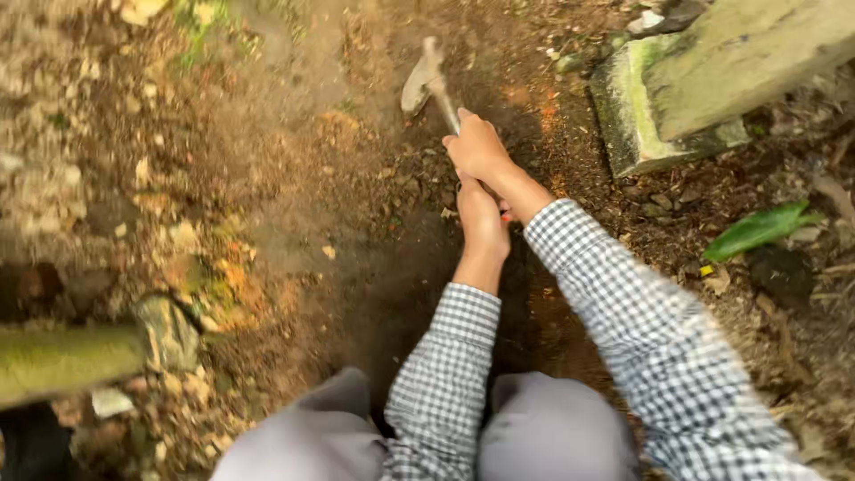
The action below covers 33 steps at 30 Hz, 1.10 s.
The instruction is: The person uses a small hand hoe to dig and loosen soil in a garden bed. They repeatedly strike the ground and clear away small stones and debris by hand, working near several potted plants.
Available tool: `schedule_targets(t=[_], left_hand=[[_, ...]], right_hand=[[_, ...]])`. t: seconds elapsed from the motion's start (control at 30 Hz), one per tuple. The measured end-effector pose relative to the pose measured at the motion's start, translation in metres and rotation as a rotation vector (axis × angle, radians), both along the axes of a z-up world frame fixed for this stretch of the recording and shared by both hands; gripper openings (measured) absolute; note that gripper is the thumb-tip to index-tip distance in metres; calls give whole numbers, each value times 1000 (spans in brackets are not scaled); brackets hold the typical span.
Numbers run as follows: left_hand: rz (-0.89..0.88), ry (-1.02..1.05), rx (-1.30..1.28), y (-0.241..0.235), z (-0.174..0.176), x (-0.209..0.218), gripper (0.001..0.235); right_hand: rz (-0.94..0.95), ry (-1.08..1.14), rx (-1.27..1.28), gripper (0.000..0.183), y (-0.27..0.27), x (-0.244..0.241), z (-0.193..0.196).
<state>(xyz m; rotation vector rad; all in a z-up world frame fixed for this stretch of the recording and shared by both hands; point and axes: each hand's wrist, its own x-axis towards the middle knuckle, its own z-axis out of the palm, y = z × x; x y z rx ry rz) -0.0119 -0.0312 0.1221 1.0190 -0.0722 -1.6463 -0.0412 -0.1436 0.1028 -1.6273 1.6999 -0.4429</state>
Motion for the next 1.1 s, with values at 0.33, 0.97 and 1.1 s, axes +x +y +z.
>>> schedule_targets(t=[0.33, 0.97, 1.1], left_hand=[[-9, 319, 198, -20, 44, 39, 39], [-102, -24, -86, 5, 41, 49, 45], [-146, -374, -122, 11, 9, 40, 41]], right_hand=[[88, 403, 151, 65, -8, 60, 67], [-336, -533, 465, 19, -18, 45, 32], [-299, -734, 497, 27, -28, 28, 16]])
